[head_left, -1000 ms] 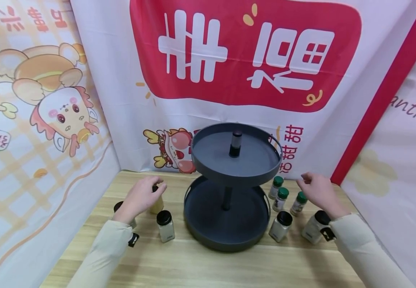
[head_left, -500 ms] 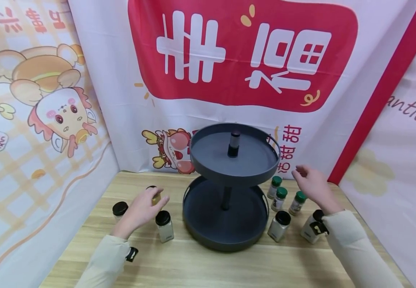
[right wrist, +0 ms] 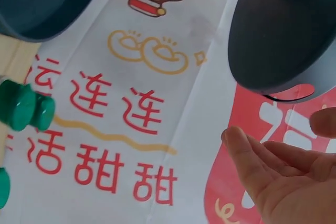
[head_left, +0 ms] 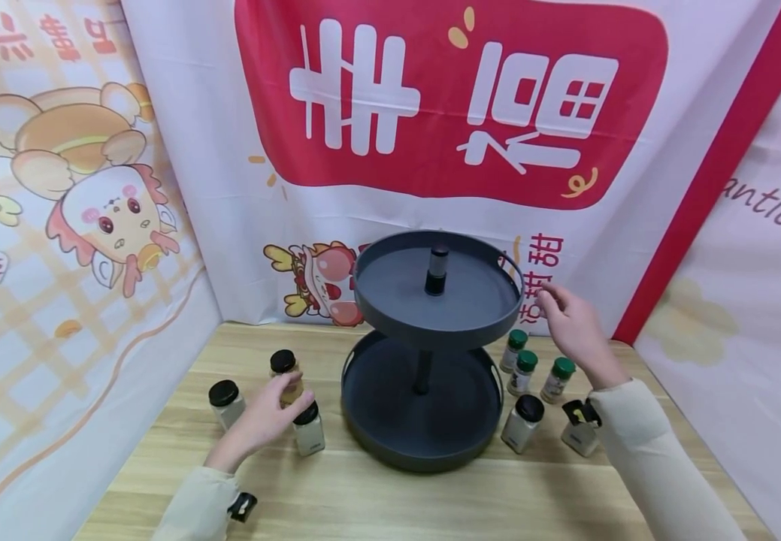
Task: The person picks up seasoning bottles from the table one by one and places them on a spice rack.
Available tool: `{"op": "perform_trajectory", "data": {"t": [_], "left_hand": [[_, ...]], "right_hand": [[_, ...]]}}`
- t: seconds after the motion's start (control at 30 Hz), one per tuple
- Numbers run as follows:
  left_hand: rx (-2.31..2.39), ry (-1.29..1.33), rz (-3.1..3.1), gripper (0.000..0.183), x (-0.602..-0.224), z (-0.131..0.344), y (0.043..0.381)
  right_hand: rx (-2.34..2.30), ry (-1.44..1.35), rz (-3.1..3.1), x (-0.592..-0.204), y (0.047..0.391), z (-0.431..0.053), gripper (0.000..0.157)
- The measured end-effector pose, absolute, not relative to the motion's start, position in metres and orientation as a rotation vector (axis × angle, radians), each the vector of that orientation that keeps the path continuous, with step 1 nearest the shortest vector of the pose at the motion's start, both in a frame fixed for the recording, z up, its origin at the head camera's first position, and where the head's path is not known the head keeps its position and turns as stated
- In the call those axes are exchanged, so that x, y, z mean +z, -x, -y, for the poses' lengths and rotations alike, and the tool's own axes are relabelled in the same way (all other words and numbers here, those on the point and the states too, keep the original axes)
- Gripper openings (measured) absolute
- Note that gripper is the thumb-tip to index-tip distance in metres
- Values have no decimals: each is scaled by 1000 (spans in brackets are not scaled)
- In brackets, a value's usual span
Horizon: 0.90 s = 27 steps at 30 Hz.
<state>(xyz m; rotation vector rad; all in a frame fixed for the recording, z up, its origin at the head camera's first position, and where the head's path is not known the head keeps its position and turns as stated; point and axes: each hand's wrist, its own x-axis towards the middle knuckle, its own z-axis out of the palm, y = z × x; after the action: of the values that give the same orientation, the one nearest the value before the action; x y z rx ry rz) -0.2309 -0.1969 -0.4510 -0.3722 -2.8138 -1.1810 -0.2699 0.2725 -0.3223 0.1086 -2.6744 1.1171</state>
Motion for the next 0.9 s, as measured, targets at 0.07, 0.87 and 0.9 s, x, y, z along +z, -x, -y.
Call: {"op": "perform_trajectory", "data": {"t": [0.07, 0.87, 0.9], "left_hand": [[-1199, 366, 2811, 69, -455, 199, 230], [-1500, 159, 2692, 77, -504, 196, 218], [-1509, 151, 2684, 74, -506, 196, 218]], "right_hand": [[1129, -124, 2655, -320, 271, -268, 66], [1277, -261, 2519, -306, 277, -236, 61], [1280, -259, 2521, -306, 277, -236, 61]]}}
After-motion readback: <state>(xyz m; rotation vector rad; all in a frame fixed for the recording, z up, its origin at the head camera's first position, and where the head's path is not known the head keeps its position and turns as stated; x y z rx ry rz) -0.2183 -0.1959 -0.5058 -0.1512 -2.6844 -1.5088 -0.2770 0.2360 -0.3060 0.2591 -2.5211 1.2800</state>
